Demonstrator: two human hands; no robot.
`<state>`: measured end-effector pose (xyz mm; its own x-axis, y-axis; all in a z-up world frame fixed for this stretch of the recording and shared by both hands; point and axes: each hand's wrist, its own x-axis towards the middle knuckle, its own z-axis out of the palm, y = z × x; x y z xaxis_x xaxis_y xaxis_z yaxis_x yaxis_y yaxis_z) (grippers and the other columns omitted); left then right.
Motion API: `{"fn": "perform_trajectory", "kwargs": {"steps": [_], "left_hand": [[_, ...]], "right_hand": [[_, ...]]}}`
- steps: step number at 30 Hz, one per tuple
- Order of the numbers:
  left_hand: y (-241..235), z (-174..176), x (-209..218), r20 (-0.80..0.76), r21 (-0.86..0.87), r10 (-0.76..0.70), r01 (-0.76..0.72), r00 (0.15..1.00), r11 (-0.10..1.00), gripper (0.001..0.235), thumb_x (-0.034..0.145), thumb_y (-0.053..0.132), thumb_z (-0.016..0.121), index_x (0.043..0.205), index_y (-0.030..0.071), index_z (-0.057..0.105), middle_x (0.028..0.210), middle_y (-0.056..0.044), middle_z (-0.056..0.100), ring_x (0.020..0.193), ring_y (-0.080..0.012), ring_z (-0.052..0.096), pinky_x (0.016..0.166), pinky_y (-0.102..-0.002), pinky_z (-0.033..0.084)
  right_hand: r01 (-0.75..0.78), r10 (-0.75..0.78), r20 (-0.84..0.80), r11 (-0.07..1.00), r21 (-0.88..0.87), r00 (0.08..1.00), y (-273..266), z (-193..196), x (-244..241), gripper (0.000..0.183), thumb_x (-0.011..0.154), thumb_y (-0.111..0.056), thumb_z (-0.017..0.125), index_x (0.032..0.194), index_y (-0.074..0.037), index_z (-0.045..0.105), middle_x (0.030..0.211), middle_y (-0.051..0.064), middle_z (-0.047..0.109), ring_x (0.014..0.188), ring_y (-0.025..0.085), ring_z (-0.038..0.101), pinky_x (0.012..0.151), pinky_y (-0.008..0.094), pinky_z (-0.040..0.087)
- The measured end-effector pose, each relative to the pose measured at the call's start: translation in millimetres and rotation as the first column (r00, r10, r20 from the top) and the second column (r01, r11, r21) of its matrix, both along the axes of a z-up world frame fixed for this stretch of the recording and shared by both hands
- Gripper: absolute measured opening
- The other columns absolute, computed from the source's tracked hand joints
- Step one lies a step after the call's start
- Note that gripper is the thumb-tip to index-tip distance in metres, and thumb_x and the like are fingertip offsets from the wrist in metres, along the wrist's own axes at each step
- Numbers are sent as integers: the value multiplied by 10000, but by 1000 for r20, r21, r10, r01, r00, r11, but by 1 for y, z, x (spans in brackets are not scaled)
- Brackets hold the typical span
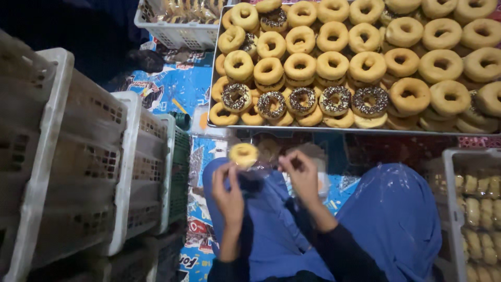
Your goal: The person sits on the floor and repeatedly picks donuts from a metal tray, places them into small clear plastic bags, and sets the filled bags into a nearby white crate. The donuts include plain and chocolate-sprinkled varieties.
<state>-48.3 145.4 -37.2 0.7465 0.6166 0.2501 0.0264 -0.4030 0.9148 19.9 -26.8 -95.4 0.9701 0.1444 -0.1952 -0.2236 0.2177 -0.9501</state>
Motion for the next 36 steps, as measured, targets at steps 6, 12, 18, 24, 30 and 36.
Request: {"fn": "perform_trajectory", "kwargs": {"steps": [6, 12, 18, 24, 30, 36], "left_hand": [[3, -13, -53, -14, 306, 20, -15, 1000, 952, 161, 1079, 129, 548, 1117, -6, 629, 983, -151, 717, 958, -290, 707, 806, -383, 548], [-5, 19, -30, -278, 66, 26, -8, 960, 998, 157, 1036, 152, 563, 1007, 2, 598, 706, -118, 693, 607, -225, 708, 552, -349, 523], [3, 34, -2, -206, 60, 36, -24, 978, 998, 164, 1022, 156, 604, 970, 2, 629, 751, -115, 689, 662, -259, 693, 608, -367, 527], [2, -1, -42, -265, 370, 45, 59, 963, 927, 179, 987, 153, 656, 904, -6, 653, 797, -153, 644, 723, -329, 631, 652, -426, 482], [23, -47, -48, -541, 17, 33, -28, 840, 999, 215, 944, 224, 715, 891, 17, 690, 647, -105, 619, 568, -187, 540, 558, -348, 447], [41, -131, 46, -179, -259, -178, 128, 968, 957, 248, 840, 173, 829, 1013, 30, 724, 711, -11, 538, 650, -83, 449, 556, -278, 390]], "right_hand": [[-279, 315, 447, 949, -146, 837, 8, 23, -57, 574, 725, -162, 804, 1181, 88, 559, 1211, 164, 629, 1165, 247, 579, 987, 340, 444], [-125, 127, 110, 992, -22, 986, 37, 18, -66, 139, 982, -89, 757, 958, 45, 731, 962, 99, 721, 945, 158, 645, 859, 301, 500], [67, -67, -8, 997, -36, 998, 41, -7, -46, 127, 945, -88, 718, 950, 25, 777, 900, 60, 780, 824, 85, 701, 772, 226, 543], [-36, 28, -486, 999, -8, 874, 35, -25, -89, 161, 916, -148, 738, 989, -11, 777, 837, 65, 777, 611, 98, 569, 508, 226, 409], [-272, 287, -405, 957, 96, 868, -36, -77, -72, 220, 815, -41, 577, 1004, -111, 665, 894, 31, 744, 679, 131, 708, 579, 266, 577], [-807, 817, -160, 574, 138, 554, -158, -52, 34, 188, 926, -31, 529, 968, 29, 702, 963, 101, 731, 828, 177, 732, 746, 327, 624]]}}
